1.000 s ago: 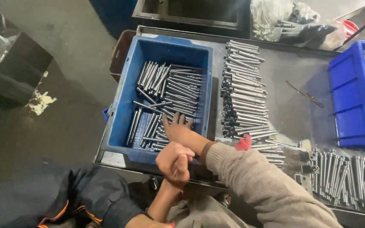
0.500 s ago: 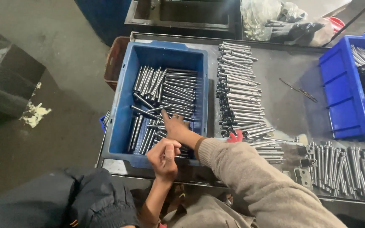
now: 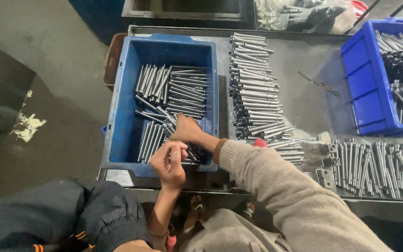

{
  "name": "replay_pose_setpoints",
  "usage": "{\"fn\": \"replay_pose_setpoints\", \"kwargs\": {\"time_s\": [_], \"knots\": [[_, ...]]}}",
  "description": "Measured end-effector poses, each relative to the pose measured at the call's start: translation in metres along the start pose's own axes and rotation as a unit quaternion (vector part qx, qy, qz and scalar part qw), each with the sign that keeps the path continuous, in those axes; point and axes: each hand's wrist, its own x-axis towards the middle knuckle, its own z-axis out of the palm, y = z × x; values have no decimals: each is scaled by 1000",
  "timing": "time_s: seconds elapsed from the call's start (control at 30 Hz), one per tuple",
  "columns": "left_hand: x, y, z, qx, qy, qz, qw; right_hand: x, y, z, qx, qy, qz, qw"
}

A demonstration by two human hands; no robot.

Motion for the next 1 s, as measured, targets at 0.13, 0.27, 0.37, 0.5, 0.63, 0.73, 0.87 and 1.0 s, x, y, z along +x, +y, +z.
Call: {"fn": "replay_pose_setpoints", "kwargs": {"time_s": [0.13,0.27,0.37,0.5,0.63,0.73,0.87,1.0], "knots": [[3,-4,-4,9,33,-6,999,-29,-2,-42,93,-17,-57,994],[1,8,4,-41,-5,-49,998,-116,-8,-107,371,69,-327,866],[-8,37,27,-110,-124,-92,982,-171,24,-117,414,150,-333,834],[-35,52,75,-153,-285,-115,939,-192,95,-68,382,307,-243,837],[-66,31,97,-137,-284,-145,938,-214,109,-64,623,202,-59,753],[-75,15,96,-163,-270,-185,931,-224,124,-61,361,143,-69,919],[-68,21,103,-165,-297,-101,935,-251,129,-78,270,91,-138,948],[-70,20,110,-137,-283,-90,945,-261,139,-71,193,229,-126,946]]}}
